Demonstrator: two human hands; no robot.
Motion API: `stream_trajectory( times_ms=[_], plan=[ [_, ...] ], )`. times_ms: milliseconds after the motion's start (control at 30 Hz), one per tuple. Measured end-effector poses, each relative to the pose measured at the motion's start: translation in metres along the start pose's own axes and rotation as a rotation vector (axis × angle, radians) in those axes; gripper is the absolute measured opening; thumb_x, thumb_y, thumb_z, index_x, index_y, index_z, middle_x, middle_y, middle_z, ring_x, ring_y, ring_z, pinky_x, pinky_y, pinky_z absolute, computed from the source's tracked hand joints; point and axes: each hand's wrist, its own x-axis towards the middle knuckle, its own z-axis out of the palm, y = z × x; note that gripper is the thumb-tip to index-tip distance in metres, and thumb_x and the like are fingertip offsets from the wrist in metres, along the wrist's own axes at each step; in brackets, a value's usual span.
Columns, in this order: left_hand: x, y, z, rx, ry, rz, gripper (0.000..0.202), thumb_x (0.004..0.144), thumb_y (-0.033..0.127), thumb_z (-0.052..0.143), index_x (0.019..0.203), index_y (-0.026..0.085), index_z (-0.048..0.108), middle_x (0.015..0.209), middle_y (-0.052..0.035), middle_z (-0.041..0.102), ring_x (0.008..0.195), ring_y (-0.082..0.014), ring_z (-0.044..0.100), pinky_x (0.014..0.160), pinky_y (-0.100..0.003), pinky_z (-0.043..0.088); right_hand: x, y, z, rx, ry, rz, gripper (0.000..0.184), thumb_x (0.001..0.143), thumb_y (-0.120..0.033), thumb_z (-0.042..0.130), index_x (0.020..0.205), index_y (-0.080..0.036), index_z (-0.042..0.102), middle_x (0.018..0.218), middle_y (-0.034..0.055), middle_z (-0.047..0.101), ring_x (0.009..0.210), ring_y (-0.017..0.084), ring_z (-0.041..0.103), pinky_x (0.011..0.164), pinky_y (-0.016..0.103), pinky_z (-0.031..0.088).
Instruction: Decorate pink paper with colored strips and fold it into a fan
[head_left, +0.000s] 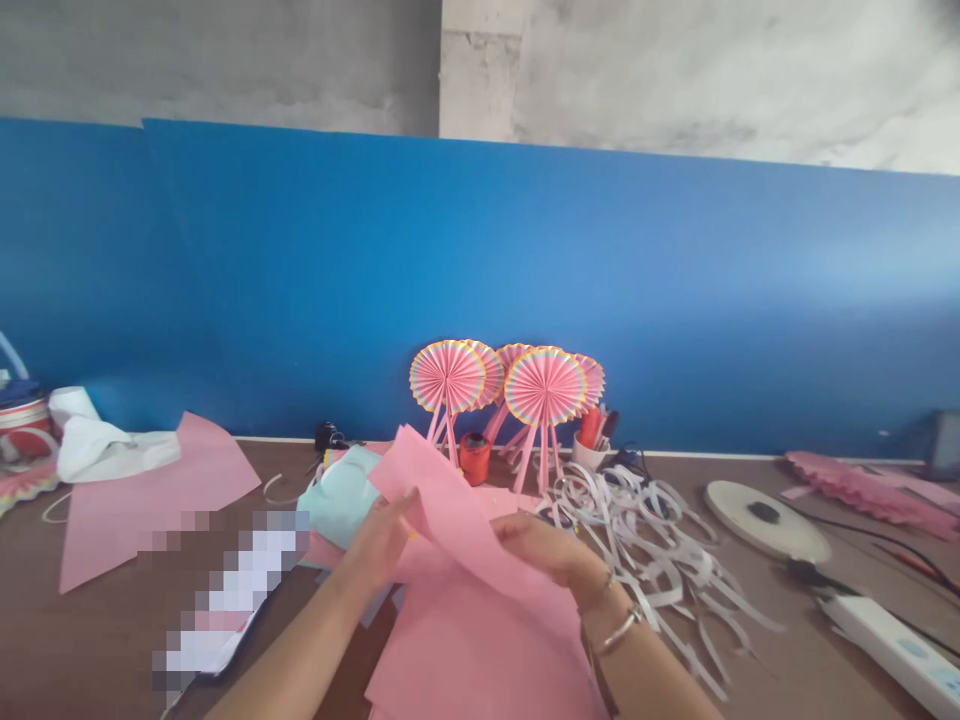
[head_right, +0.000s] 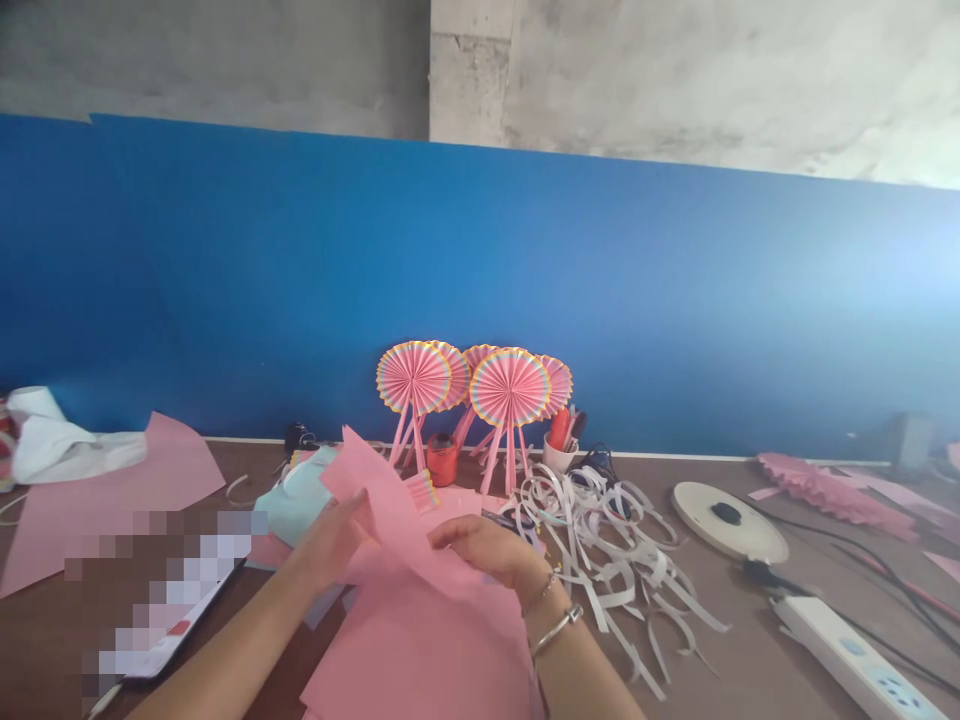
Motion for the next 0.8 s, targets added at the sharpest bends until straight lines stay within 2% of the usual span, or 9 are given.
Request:
stream_trajectory(
  times_ms=[67, 167, 267, 333, 400, 500, 667, 733, 800],
  plan=[
    [0.001, 0.001, -0.002, -0.011, 0.073, 0.101, 0.041, 0.065, 0.031, 0.078, 0.100, 0.015, 0.066, 0.093, -0.0067, 0.073, 0.093, -0.0260, 0.066, 0.076, -0.032, 0.052, -0.002, -0.001, -0.008, -0.028, 0.074, -0.068, 0.033, 0.057, -0.029, 0.075, 0.087, -0.016, 0.073, 0.090, 0.0079, 0.072, 0.086, 0.023, 0.063, 0.079, 0.035, 0.049],
    [0.002, 0.001, -0.005, 0.027, 0.144, 0.150, 0.043, 0.066, 0.031, 0.078, 0.104, 0.016, 0.065, 0.095, -0.0067, 0.073, 0.088, -0.0247, 0.068, 0.073, -0.031, 0.052, -0.007, -0.015, -0.009, 0.088, 0.184, -0.123, 0.040, 0.071, -0.049, 0.065, 0.093, -0.015, 0.071, 0.094, 0.0101, 0.071, 0.088, 0.023, 0.064, 0.081, 0.035, 0.048],
    [0.003, 0.001, -0.002, 0.101, 0.197, 0.185, 0.046, 0.067, 0.031, 0.077, 0.107, 0.014, 0.064, 0.098, -0.0096, 0.073, 0.089, -0.0271, 0.068, 0.073, -0.033, 0.052, -0.011, -0.030, 0.002, 0.185, 0.060, -0.136, 0.054, 0.079, -0.061, 0.050, 0.093, -0.013, 0.069, 0.088, 0.0106, 0.071, 0.081, 0.022, 0.065, 0.074, 0.033, 0.049],
    [0.003, 0.001, 0.000, 0.140, 0.221, 0.209, 0.046, 0.066, 0.030, 0.078, 0.108, 0.014, 0.064, 0.100, -0.0105, 0.072, 0.091, -0.0285, 0.067, 0.072, -0.033, 0.053, -0.012, -0.034, 0.009, 0.085, 0.075, -0.144, 0.045, 0.073, -0.056, 0.062, 0.087, -0.013, 0.068, 0.080, 0.0068, 0.070, 0.072, 0.019, 0.064, 0.065, 0.028, 0.047],
    [0.002, 0.002, 0.003, 0.173, 0.237, 0.223, 0.046, 0.066, 0.030, 0.078, 0.107, 0.014, 0.064, 0.103, -0.0114, 0.071, 0.093, -0.0293, 0.067, 0.072, -0.032, 0.053, -0.010, -0.032, 0.015, -0.053, 0.181, -0.140, 0.034, 0.065, -0.043, 0.073, 0.079, -0.014, 0.065, 0.072, 0.0026, 0.067, 0.063, 0.015, 0.060, 0.057, 0.023, 0.044],
    [-0.001, 0.005, 0.006, 0.180, 0.195, 0.229, 0.049, 0.067, 0.033, 0.077, 0.109, 0.013, 0.063, 0.106, -0.0128, 0.070, 0.096, -0.0302, 0.065, 0.074, -0.033, 0.053, -0.005, -0.025, 0.015, -0.154, 0.255, -0.112, 0.024, 0.065, -0.035, 0.071, 0.071, -0.014, 0.061, 0.064, -0.0004, 0.061, 0.055, 0.011, 0.053, 0.051, 0.021, 0.039],
    [-0.004, 0.008, 0.008, 0.109, 0.088, 0.229, 0.055, 0.063, 0.032, 0.079, 0.111, 0.013, 0.061, 0.101, -0.0116, 0.072, 0.093, -0.0297, 0.066, 0.074, -0.034, 0.053, -0.003, -0.020, 0.008, -0.372, 0.313, -0.134, 0.035, 0.065, -0.035, 0.070, 0.049, -0.015, 0.047, 0.047, -0.0066, 0.039, 0.046, 0.005, 0.034, 0.044, 0.020, 0.024],
    [-0.005, 0.008, 0.010, 0.117, 0.122, 0.179, 0.052, 0.060, 0.032, 0.081, 0.104, 0.012, 0.063, 0.092, -0.0116, 0.073, 0.085, -0.0297, 0.068, 0.069, -0.034, 0.053, -0.004, -0.023, 0.009, -0.358, 0.252, -0.149, 0.034, 0.068, -0.039, 0.068, 0.051, -0.014, 0.052, 0.050, -0.0053, 0.044, 0.048, 0.006, 0.037, 0.045, 0.020, 0.026],
    [-0.007, 0.009, 0.012, 0.133, 0.136, 0.141, 0.050, 0.058, 0.032, 0.082, 0.099, 0.011, 0.063, 0.088, -0.0121, 0.073, 0.080, -0.0299, 0.069, 0.067, -0.035, 0.053, -0.006, -0.027, 0.012, -0.250, 0.204, -0.169, 0.030, 0.072, -0.043, 0.066, 0.067, -0.013, 0.063, 0.061, -0.0014, 0.057, 0.055, 0.010, 0.048, 0.051, 0.021, 0.035]
  ],
)
